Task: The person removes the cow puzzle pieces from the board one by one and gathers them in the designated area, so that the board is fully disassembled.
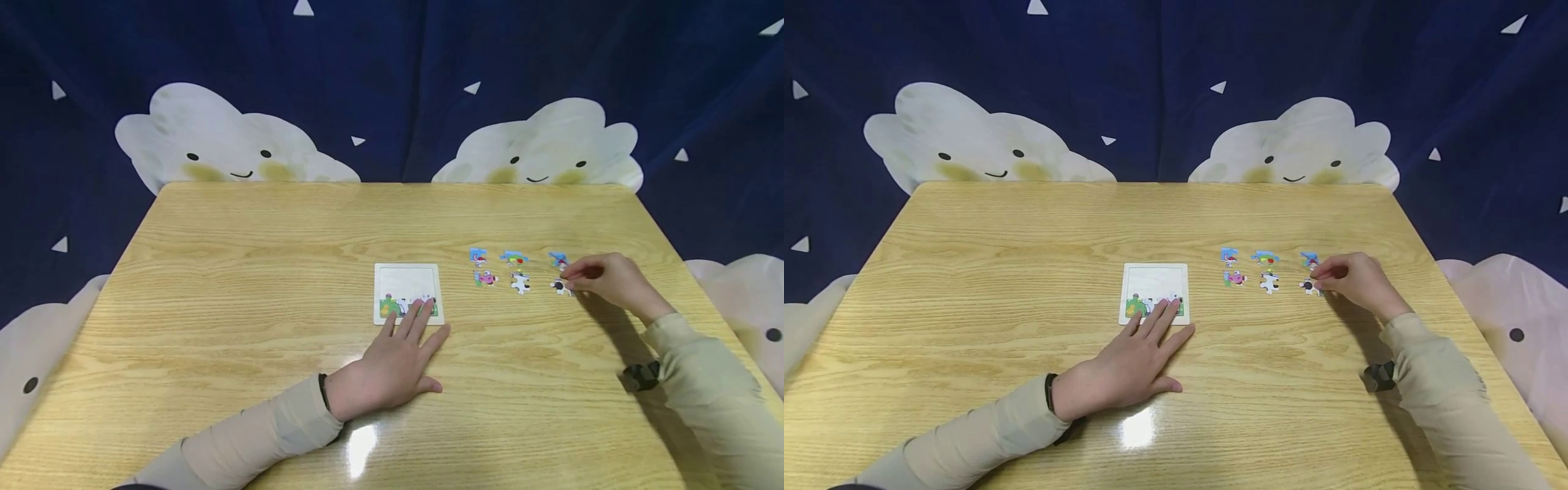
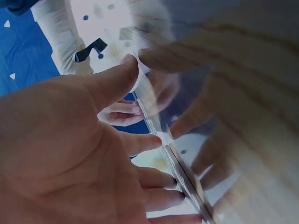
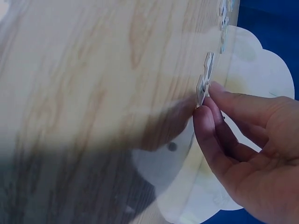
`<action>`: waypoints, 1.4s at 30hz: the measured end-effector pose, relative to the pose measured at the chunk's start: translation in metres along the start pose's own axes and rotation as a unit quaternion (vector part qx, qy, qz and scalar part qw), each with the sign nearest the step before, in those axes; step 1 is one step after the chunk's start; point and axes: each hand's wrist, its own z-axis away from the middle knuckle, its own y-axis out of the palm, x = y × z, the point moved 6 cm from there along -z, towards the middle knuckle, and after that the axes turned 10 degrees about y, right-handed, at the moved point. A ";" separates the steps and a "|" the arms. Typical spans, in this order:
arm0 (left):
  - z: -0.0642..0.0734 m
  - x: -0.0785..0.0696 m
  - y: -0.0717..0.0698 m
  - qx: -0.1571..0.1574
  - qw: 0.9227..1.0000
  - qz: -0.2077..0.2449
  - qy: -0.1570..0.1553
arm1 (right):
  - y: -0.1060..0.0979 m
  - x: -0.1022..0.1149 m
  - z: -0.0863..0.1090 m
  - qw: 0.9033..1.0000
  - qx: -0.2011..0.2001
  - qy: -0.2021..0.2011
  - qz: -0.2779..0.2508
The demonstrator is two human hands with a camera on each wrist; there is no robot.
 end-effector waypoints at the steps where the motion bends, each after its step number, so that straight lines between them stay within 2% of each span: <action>1: 0.000 0.000 0.000 0.000 1.000 -0.002 0.000 | 0.000 0.000 0.001 1.000 0.001 0.002 -0.005; 9: -0.001 -0.001 0.001 0.008 1.000 -0.009 0.001 | -0.007 -0.001 0.004 0.999 0.007 0.037 -0.012; 14: 0.000 -0.001 0.001 0.009 1.000 -0.008 0.002 | -0.012 0.014 0.006 1.000 -0.020 0.005 -0.001; 19: 0.000 -0.002 0.000 0.011 1.000 -0.010 0.004 | -0.011 0.045 0.008 0.999 -0.024 -0.027 -0.016; 24: 0.000 -0.003 0.001 0.019 1.000 -0.009 0.002 | 0.004 0.097 0.005 0.996 -0.017 -0.085 -0.037; 29: 0.000 -0.003 0.001 0.029 1.000 -0.011 0.001 | 0.031 0.154 -0.005 0.990 0.033 -0.122 -0.070; 34: -0.002 -0.004 0.001 0.034 0.999 -0.014 0.004 | 0.059 0.199 -0.015 0.981 0.080 -0.151 -0.091; 38: -0.005 -0.005 0.000 0.025 1.000 -0.015 0.005 | 0.090 0.224 -0.020 0.971 0.138 -0.170 -0.096; 42: -0.007 -0.005 0.000 0.011 1.000 -0.005 0.008 | 0.124 0.239 -0.022 0.962 0.208 -0.154 -0.092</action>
